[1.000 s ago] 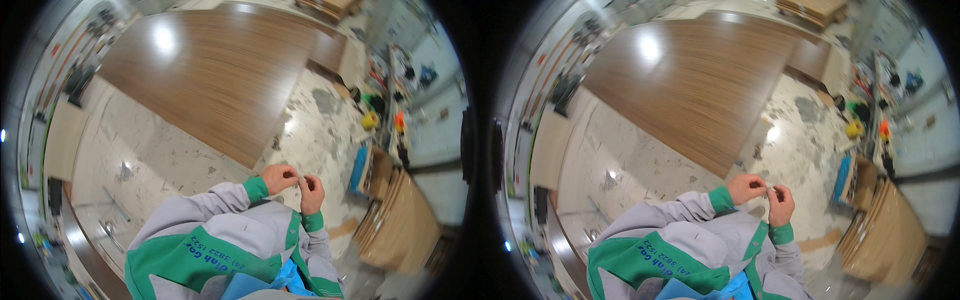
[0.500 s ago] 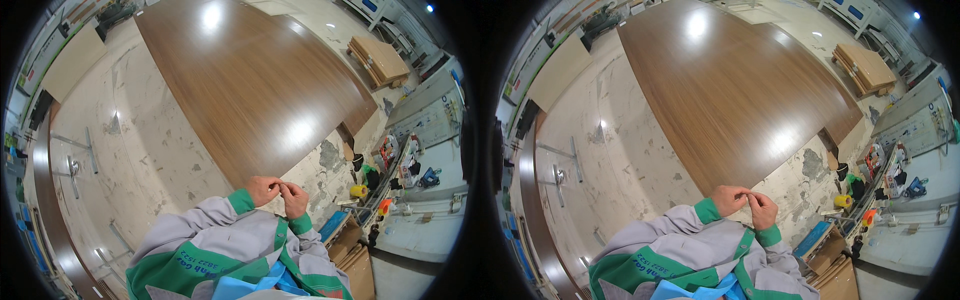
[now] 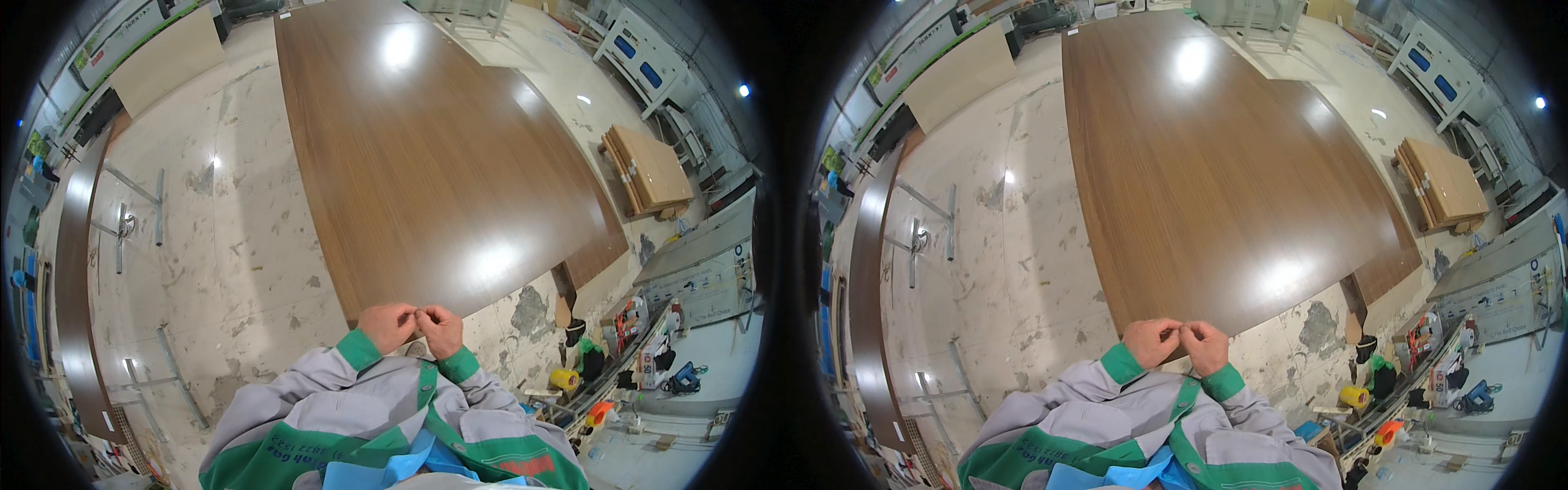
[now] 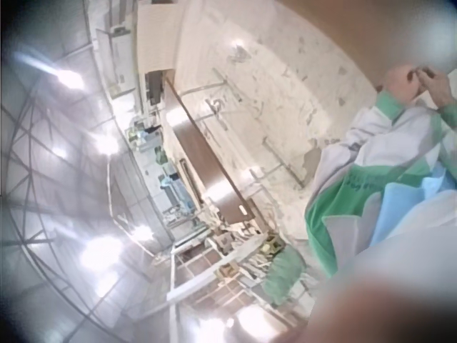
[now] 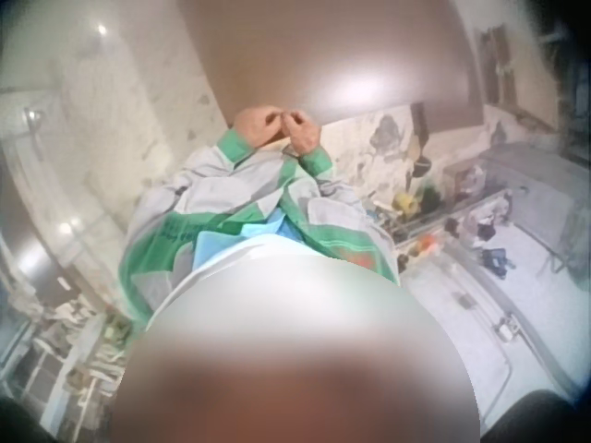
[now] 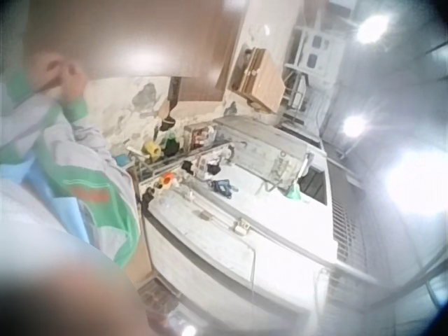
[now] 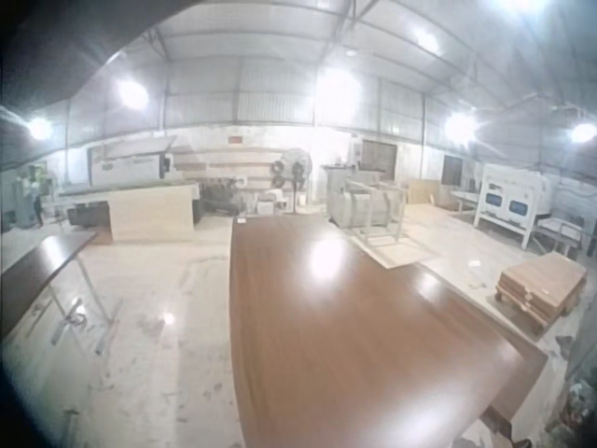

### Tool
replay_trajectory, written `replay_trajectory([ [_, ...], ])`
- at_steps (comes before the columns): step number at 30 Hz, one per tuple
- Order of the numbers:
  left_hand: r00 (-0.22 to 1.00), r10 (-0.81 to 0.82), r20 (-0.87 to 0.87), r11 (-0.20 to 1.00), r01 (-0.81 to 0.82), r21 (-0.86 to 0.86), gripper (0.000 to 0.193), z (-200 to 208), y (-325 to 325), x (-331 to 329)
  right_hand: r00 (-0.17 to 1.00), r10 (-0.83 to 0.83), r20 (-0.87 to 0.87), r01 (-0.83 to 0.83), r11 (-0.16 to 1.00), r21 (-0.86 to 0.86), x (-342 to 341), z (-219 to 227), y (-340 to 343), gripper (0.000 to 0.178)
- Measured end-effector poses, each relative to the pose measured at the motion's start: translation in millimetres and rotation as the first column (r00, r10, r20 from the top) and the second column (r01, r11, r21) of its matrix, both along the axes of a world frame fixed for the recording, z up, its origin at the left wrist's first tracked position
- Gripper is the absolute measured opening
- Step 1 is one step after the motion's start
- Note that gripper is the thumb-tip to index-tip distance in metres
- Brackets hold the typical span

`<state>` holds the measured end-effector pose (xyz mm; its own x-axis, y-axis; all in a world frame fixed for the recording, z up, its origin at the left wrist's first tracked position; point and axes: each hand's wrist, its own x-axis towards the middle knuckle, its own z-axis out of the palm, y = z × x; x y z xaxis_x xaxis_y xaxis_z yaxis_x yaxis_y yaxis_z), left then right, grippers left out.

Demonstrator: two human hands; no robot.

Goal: The person wipes a large wooden panel with a cloth, then retrieves a roll of labels and applies several small labels to the panel surface. The person handles the labels one at a time, peeling backing and pressing them onto the wood.

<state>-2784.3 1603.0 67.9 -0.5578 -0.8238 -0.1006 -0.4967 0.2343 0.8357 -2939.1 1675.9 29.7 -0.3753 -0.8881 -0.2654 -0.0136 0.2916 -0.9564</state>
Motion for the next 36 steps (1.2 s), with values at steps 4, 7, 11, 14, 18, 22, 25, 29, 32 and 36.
replay_trajectory([
  [4,0.995,0.093,0.038,0.996,-0.092,-0.006,0.024,6.7,14.7,-21.1,0.993,0.116,0.011,-0.116,0.993,0.007,-29.7,1.6,2.1,0.019],
  [7,0.993,0.104,0.061,0.993,-0.100,-0.060,0.023,9.0,24.2,-33.9,0.983,0.182,-0.038,-0.181,0.983,0.022,-46.6,1.0,5.1,0.019],
  [11,0.988,0.120,0.096,0.992,-0.115,-0.055,0.025,6.6,34.0,-35.1,0.972,0.232,0.045,-0.233,0.972,0.013,-53.4,0.3,6.7,0.020],
  [14,0.982,0.147,0.122,0.987,-0.136,-0.089,0.027,0.5,42.9,-28.7,0.948,0.317,0.041,-0.318,0.948,0.011,-51.2,1.4,7.0,0.019],
  [18,0.974,0.184,0.132,0.980,-0.173,-0.094,0.027,-5.5,47.4,-8.8,0.924,0.379,0.048,-0.379,0.925,-0.016,-34.9,2.4,3.3,0.019],
  [22,0.974,0.205,0.094,0.979,-0.202,-0.039,0.028,-6.5,38.7,11.9,0.914,0.405,0.035,-0.404,0.914,-0.034,-18.4,4.5,-9.4,0.021],
  [25,0.972,0.220,0.085,0.975,-0.221,0.004,0.028,-6.0,33.3,22.9,0.904,0.428,0.006,-0.428,0.904,-0.007,-8.0,11.5,-20.9,0.023],
  [29,0.946,0.322,0.048,0.946,-0.319,-0.057,0.026,-11.8,32.9,35.2,0.847,0.527,-0.071,-0.529,0.849,-0.006,5.3,19.8,-35.4,0.024],
  [32,0.935,0.353,-0.013,0.931,-0.353,-0.092,0.026,-15.3,28.0,41.4,0.803,0.559,-0.207,-0.566,0.824,0.031,11.8,19.4,-46.0,0.026],
  [36,0.928,0.372,-0.022,0.907,-0.368,-0.205,0.022,-10.6,18.7,42.2,0.826,0.517,-0.224,-0.518,0.853,0.061,15.4,8.1,-60.2,0.025],
])
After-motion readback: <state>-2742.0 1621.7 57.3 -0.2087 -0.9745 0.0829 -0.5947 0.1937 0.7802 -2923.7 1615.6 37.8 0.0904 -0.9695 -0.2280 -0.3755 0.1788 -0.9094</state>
